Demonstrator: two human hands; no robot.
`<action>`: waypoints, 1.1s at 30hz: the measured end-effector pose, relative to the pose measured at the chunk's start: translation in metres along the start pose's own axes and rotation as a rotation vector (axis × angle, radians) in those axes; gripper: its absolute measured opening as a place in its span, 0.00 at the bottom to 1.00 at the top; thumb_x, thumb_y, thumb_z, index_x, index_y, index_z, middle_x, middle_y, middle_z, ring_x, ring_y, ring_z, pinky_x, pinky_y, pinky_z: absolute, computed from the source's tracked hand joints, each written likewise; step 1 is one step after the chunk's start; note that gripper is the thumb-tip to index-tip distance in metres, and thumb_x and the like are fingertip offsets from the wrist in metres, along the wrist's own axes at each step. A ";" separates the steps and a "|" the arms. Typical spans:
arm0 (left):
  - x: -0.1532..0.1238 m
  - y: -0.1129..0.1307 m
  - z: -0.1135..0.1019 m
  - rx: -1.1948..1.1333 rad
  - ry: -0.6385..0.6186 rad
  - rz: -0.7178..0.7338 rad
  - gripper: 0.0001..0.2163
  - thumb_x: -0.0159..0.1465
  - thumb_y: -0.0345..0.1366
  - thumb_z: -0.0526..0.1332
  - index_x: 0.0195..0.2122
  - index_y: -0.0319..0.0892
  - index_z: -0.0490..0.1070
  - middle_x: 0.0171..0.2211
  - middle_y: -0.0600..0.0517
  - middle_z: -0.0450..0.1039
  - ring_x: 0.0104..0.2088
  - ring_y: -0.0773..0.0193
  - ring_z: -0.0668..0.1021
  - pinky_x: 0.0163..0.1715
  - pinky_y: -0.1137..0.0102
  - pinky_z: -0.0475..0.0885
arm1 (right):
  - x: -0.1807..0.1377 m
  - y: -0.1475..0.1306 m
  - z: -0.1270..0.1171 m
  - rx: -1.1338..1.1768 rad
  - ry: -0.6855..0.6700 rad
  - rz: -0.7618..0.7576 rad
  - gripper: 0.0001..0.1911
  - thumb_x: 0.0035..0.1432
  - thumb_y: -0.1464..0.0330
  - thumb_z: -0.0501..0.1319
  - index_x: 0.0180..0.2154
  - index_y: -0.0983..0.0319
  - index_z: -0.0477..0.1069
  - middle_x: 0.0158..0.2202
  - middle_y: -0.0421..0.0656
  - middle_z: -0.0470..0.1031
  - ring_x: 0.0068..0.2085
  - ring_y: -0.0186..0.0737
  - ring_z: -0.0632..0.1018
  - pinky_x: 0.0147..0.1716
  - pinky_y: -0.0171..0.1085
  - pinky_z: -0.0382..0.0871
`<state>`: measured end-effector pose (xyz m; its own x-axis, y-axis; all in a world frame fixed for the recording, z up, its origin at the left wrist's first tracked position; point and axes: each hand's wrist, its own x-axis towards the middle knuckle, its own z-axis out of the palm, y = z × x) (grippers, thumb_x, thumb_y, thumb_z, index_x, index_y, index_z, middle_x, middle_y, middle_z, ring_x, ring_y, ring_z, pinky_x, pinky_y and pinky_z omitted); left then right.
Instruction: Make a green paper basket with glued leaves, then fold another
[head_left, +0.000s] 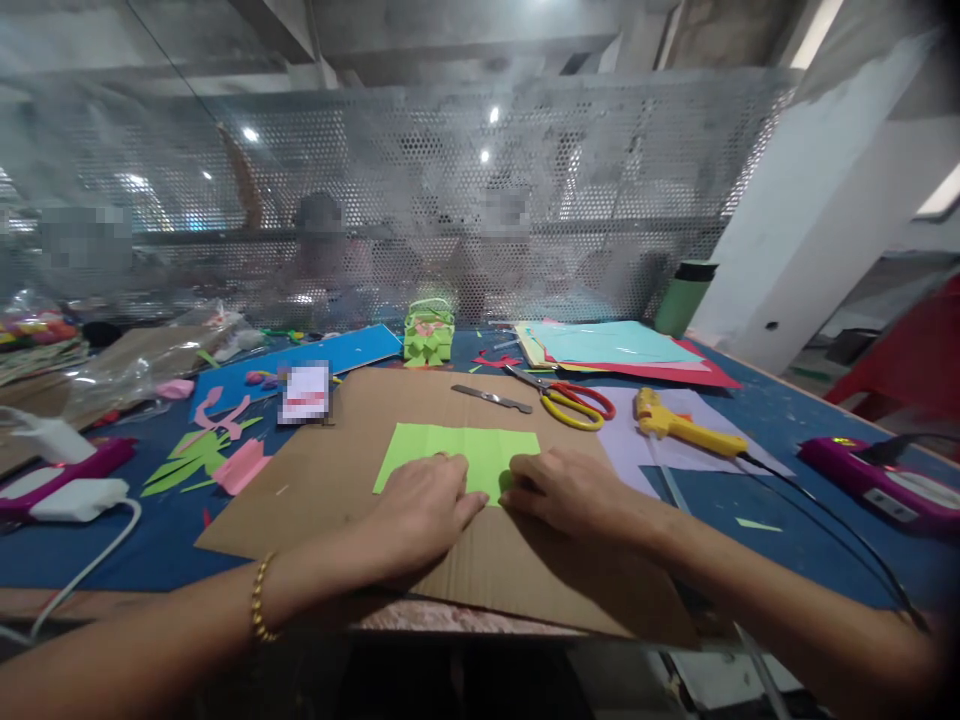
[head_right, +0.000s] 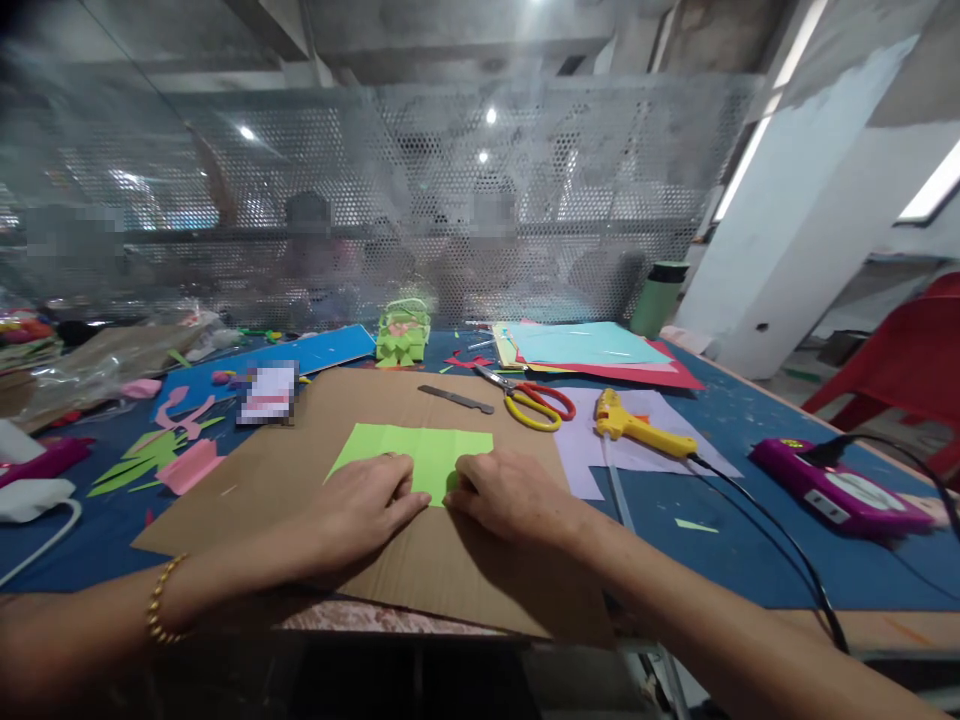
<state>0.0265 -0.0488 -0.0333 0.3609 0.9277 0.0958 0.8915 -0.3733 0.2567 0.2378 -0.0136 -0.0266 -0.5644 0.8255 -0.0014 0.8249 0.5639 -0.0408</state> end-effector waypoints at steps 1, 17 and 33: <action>0.004 0.001 -0.001 0.001 -0.023 -0.028 0.14 0.70 0.45 0.53 0.32 0.43 0.69 0.30 0.49 0.73 0.31 0.57 0.73 0.28 0.66 0.60 | -0.001 -0.001 0.000 -0.010 0.003 0.003 0.12 0.67 0.61 0.59 0.35 0.61 0.75 0.31 0.45 0.80 0.31 0.40 0.76 0.26 0.38 0.47; 0.014 -0.008 -0.005 -0.022 -0.158 -0.155 0.10 0.63 0.43 0.56 0.28 0.44 0.63 0.30 0.49 0.72 0.32 0.57 0.73 0.25 0.67 0.54 | -0.005 -0.006 0.006 -0.066 0.047 0.038 0.13 0.68 0.60 0.56 0.35 0.61 0.71 0.29 0.46 0.79 0.29 0.39 0.75 0.26 0.39 0.42; 0.001 -0.037 -0.011 -0.121 -0.169 -0.226 0.08 0.63 0.39 0.56 0.30 0.45 0.58 0.30 0.53 0.67 0.30 0.61 0.69 0.26 0.68 0.57 | -0.006 -0.004 0.013 -0.068 0.093 0.055 0.12 0.67 0.60 0.56 0.34 0.60 0.70 0.24 0.42 0.72 0.23 0.33 0.63 0.26 0.40 0.40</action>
<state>-0.0087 -0.0344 -0.0323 0.2060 0.9692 -0.1353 0.9191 -0.1442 0.3668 0.2373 -0.0212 -0.0394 -0.5153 0.8521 0.0914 0.8566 0.5154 0.0248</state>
